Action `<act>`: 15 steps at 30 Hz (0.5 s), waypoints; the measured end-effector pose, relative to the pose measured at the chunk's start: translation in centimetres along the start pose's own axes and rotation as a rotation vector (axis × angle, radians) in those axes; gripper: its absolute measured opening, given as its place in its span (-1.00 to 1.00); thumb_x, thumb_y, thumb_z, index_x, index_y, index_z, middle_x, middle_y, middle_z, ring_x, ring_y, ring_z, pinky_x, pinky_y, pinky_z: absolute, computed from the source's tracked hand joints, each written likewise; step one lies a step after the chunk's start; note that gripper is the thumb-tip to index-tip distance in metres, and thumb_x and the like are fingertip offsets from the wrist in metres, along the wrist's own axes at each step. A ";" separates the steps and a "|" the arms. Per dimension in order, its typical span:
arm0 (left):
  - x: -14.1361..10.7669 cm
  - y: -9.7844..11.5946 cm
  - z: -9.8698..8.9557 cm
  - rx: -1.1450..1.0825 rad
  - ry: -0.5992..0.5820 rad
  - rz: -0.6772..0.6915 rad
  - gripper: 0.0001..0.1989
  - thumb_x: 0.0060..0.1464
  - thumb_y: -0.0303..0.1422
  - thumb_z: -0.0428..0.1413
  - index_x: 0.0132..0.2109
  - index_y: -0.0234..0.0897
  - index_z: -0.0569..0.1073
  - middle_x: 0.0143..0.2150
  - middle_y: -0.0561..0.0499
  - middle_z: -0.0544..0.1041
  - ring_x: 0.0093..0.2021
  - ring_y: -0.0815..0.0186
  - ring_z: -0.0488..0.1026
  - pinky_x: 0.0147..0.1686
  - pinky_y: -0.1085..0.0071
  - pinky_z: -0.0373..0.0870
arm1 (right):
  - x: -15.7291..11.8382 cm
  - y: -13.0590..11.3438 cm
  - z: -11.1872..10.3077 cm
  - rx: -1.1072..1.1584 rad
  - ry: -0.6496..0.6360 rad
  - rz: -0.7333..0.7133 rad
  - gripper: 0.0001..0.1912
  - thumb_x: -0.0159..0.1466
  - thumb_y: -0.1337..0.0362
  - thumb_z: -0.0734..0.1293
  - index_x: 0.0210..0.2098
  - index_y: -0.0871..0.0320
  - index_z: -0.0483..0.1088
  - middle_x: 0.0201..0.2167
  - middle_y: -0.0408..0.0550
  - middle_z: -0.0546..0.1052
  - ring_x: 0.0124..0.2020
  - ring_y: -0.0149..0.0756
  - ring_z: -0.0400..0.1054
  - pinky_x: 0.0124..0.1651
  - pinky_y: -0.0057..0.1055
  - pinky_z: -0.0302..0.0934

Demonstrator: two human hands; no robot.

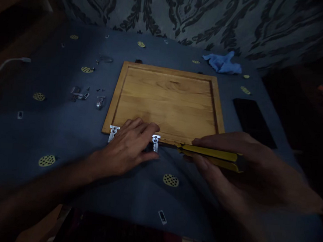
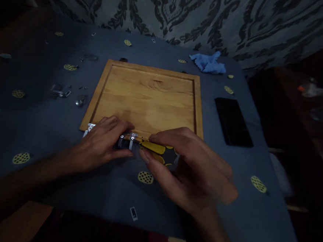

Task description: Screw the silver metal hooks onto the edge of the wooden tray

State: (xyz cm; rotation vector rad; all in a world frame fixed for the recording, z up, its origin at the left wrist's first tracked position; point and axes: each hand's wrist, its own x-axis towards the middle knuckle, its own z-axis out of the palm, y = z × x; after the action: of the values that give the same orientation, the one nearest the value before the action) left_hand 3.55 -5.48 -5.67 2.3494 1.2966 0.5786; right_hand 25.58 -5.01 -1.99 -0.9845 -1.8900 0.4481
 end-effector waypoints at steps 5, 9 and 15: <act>0.0 0.0 0.1 0.001 0.007 0.003 -0.54 0.15 -0.15 0.32 0.05 -0.23 0.34 -0.06 -0.06 0.54 -0.03 0.04 0.43 -0.07 0.17 0.37 | -0.1 0.2 0.1 0.001 -0.035 -0.021 -0.86 0.26 0.20 0.48 -0.17 -0.05 0.57 -0.37 -0.07 0.64 -0.39 -0.13 0.55 -0.37 -0.21 0.49; 0.0 -0.1 0.1 0.004 0.009 0.009 -0.54 0.16 -0.13 0.31 0.04 -0.23 0.33 -0.06 -0.07 0.54 -0.03 0.05 0.43 -0.07 0.17 0.37 | 0.1 0.1 0.2 0.008 -0.044 -0.047 -0.89 0.28 0.20 0.46 -0.17 -0.05 0.57 -0.37 -0.09 0.64 -0.40 -0.16 0.54 -0.36 -0.23 0.48; 0.0 -0.1 0.1 0.007 0.008 0.012 -0.56 0.17 -0.12 0.30 0.02 -0.23 0.33 -0.07 -0.07 0.53 -0.04 0.05 0.43 -0.09 0.17 0.38 | 0.5 -0.1 0.5 0.018 -0.045 -0.096 -0.85 0.25 0.32 0.49 -0.19 -0.04 0.56 -0.38 -0.13 0.63 -0.42 -0.22 0.52 -0.40 -0.29 0.44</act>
State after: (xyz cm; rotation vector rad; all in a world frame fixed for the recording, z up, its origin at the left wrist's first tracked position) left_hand 3.50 -5.38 -5.77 2.3647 1.2908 0.5879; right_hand 24.97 -4.63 -1.85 -0.8740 -1.9611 0.4325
